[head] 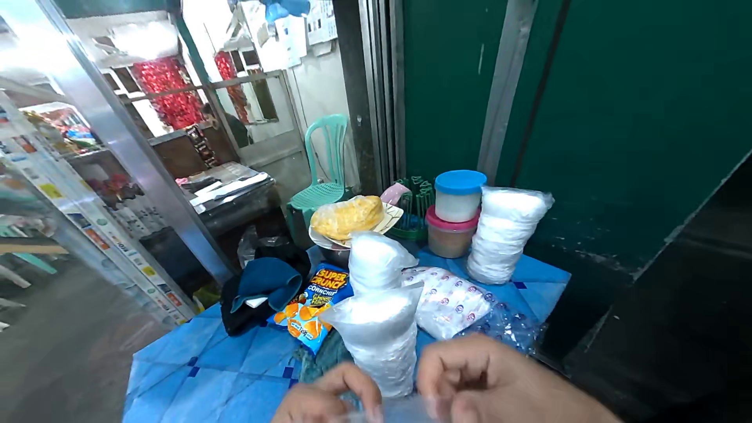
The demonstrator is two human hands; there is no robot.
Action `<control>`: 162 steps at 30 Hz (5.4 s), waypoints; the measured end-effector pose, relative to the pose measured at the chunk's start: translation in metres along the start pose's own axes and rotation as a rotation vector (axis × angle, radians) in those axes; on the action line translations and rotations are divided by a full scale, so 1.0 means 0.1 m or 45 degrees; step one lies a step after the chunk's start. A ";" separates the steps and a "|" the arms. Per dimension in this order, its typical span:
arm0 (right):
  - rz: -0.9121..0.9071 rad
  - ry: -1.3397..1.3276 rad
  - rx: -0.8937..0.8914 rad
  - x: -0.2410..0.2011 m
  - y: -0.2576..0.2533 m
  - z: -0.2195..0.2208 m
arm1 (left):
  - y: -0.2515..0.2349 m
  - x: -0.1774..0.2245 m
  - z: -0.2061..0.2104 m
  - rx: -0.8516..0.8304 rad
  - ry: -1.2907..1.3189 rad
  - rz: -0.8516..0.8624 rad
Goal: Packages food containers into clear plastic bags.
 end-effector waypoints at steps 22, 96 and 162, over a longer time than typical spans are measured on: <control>0.520 0.584 0.877 0.57 0.13 -0.94 | 0.12 -1.09 -0.82 1.034 0.086 -0.759; 0.020 0.756 0.849 0.89 0.44 -0.67 | 0.12 -0.85 -0.65 1.013 -0.394 -0.460; 0.575 0.193 0.936 0.74 0.16 -0.93 | -0.10 -1.15 -0.79 0.847 0.425 -0.690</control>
Point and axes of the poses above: each hand's wrist, its own y-axis away from the middle knuckle, its own z-axis out of the palm, x = y × z, the point moved 9 cm from there along -y, towards the middle knuckle, and after that the axes turned 8 degrees about -z, right-handed, at the moved point
